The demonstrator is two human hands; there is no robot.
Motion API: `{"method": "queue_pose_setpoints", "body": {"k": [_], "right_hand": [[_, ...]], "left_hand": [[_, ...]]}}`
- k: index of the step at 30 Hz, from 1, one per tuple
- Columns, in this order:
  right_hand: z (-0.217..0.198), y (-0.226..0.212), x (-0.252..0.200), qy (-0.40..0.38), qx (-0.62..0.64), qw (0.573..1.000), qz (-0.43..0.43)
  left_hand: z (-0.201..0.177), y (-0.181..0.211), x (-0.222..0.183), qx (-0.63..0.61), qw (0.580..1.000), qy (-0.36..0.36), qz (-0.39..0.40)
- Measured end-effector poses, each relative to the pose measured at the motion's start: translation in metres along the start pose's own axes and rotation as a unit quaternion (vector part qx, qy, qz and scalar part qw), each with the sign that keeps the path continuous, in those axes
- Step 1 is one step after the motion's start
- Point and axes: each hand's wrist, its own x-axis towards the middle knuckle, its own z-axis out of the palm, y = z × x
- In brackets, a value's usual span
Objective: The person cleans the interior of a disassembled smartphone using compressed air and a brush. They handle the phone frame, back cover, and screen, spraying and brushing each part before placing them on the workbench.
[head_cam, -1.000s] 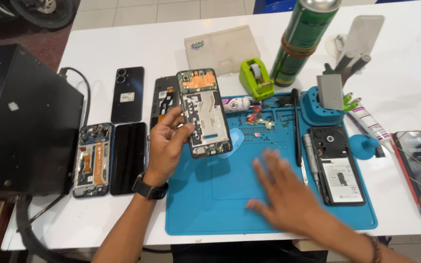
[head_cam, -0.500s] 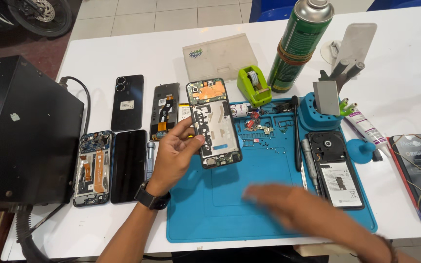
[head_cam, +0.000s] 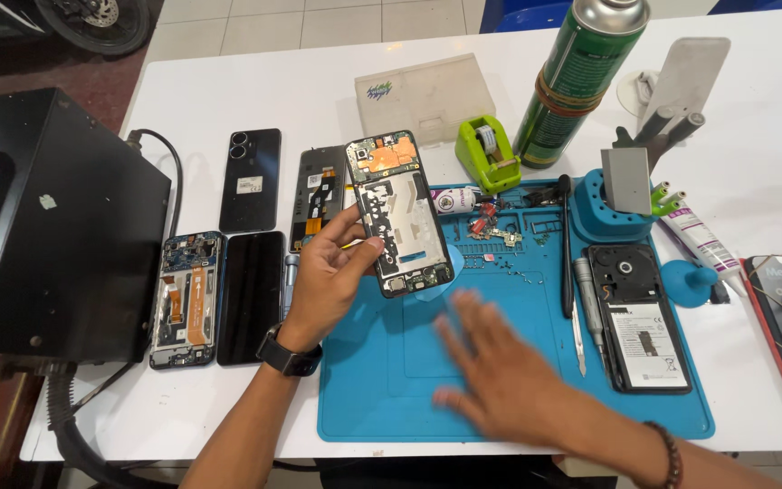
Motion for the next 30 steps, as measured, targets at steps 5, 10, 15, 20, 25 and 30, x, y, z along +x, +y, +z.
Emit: {"method": "queue_pose_setpoints", "body": {"k": [5, 10, 15, 20, 25, 30], "right_hand": [[-0.013, -0.005, -0.004, -0.042, 0.253, 0.963, -0.081], [-0.034, 0.019, 0.008, -0.154, 0.13, 0.891, 0.406], [-0.046, 0.026, -0.007, 0.067, 0.111, 0.952, 0.279], [-0.041, 0.042, -0.034, 0.166, 0.299, 0.866, 0.364], [-0.035, 0.042, -0.07, 0.189, 0.304, 0.812, 0.461], [-0.031, 0.032, -0.098, 0.251, 0.236, 0.803, 0.485]], "left_hand": [[0.001, 0.005, -0.001, -0.011, 1.0, -0.004, -0.006], [0.005, 0.006, -0.004, -0.005, 0.999, -0.04, -0.035], [0.023, 0.002, -0.007, 0.027, 0.992, -0.065, -0.109], [0.061, -0.01, -0.013, -0.018, 0.973, -0.151, -0.176], [0.118, -0.03, -0.02, -0.032, 0.96, -0.174, -0.216], [0.151, -0.046, -0.02, 0.076, 0.964, -0.168, -0.193]]}}
